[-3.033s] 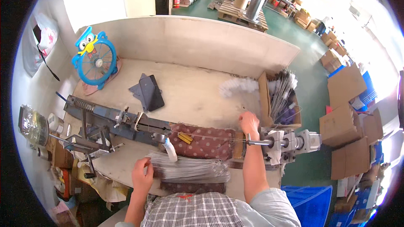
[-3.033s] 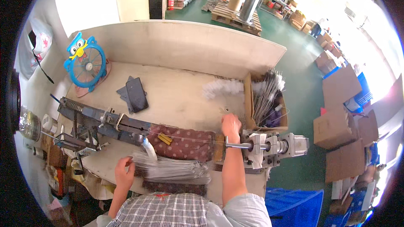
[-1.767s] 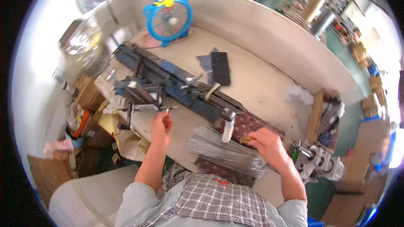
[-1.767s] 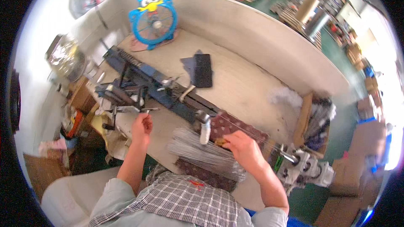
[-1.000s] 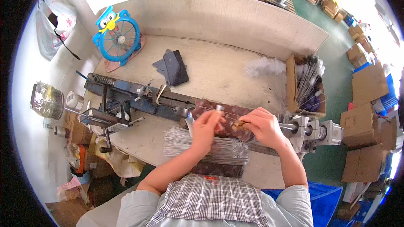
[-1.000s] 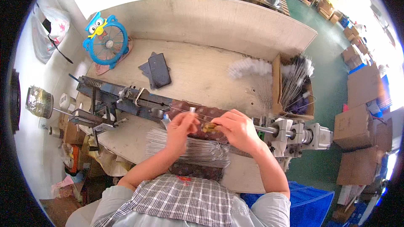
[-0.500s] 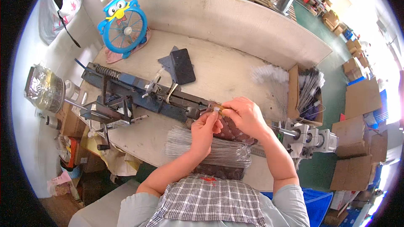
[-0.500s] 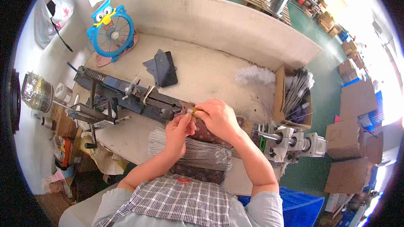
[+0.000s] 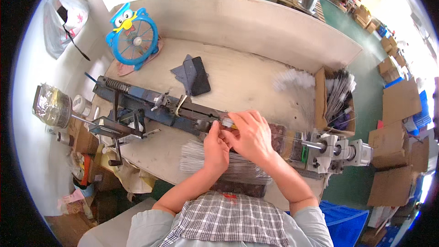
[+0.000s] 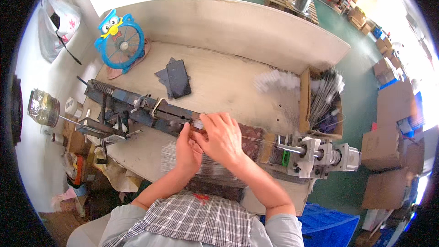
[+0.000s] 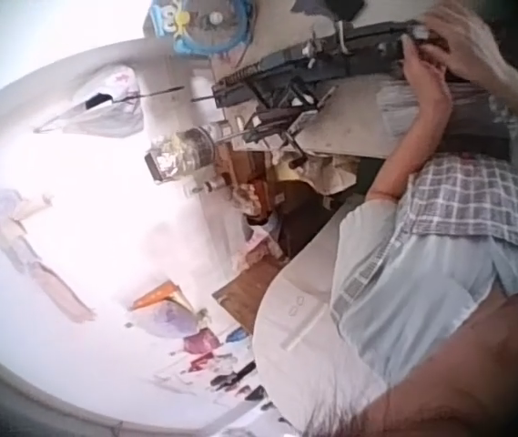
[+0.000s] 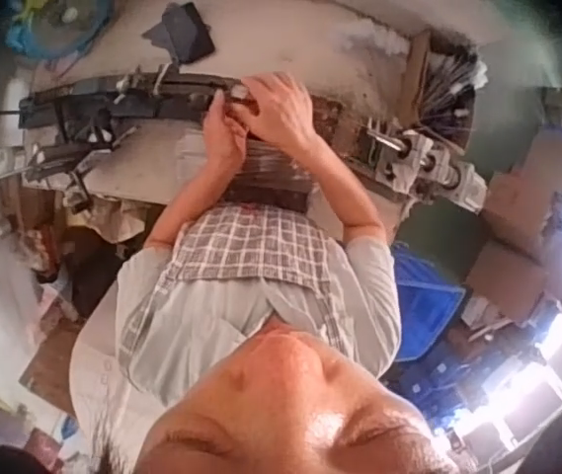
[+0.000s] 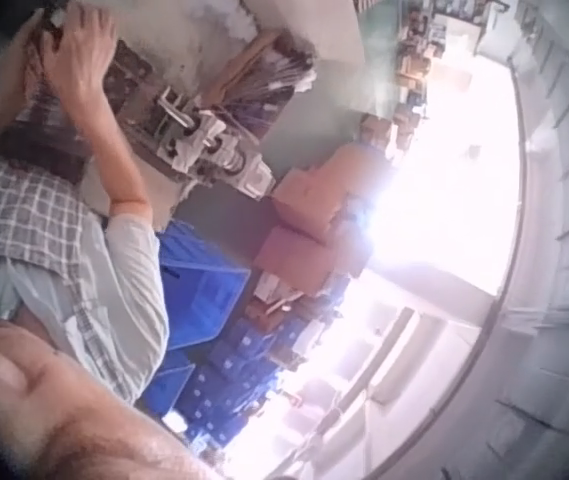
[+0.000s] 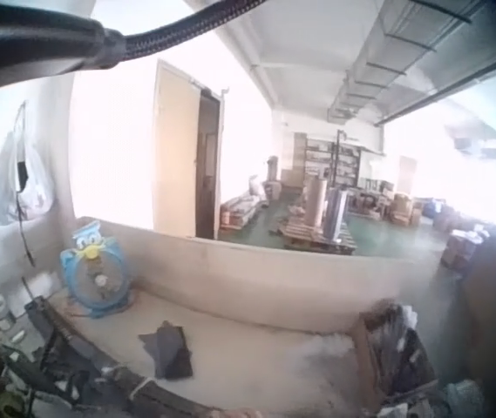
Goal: The recorder is using a manual assembly machine to insert bristles into tubes and applying adhesive.
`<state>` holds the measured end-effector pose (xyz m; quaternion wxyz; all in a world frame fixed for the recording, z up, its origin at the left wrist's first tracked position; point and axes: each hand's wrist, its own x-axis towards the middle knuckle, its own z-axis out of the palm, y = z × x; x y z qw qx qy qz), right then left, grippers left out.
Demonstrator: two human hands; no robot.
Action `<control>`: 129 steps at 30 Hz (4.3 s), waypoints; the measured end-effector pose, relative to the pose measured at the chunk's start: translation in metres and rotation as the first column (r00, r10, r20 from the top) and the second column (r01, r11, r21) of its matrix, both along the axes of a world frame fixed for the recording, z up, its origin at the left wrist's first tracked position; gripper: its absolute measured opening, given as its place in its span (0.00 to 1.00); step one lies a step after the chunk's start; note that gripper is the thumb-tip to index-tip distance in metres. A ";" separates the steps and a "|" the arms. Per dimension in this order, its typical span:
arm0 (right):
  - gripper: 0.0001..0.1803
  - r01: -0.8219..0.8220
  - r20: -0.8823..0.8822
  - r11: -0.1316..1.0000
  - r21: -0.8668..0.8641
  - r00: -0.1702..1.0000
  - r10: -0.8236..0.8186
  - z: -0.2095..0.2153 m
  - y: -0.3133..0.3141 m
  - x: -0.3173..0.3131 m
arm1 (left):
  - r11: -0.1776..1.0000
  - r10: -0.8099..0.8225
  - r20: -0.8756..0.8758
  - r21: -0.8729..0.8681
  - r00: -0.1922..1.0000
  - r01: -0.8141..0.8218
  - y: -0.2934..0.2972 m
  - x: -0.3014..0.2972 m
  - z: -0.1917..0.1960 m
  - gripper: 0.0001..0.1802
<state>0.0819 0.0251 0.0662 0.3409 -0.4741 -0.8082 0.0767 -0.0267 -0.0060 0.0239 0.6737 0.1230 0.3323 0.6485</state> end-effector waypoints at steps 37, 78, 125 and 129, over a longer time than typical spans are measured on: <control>0.14 -0.108 -0.008 0.992 0.063 0.994 0.109 0.001 0.000 0.016 | 0.999 0.027 0.106 -0.038 0.994 -0.023 0.004 0.002 -0.001 0.10; 0.11 0.032 0.231 0.998 0.063 0.972 -0.046 0.018 -0.011 0.042 | 0.999 -0.045 0.067 -0.023 0.997 0.046 0.001 0.002 0.004 0.32; 0.06 0.042 0.250 0.933 -0.356 0.967 0.052 -0.024 -0.074 0.099 | 0.865 0.409 -0.137 -0.258 0.902 -0.431 -0.075 -0.193 -0.102 0.15; 0.07 0.035 0.265 0.921 -0.388 0.961 0.076 -0.033 -0.076 0.106 | 0.994 -0.093 -0.310 -0.082 0.946 0.071 -0.033 -0.058 -0.031 0.13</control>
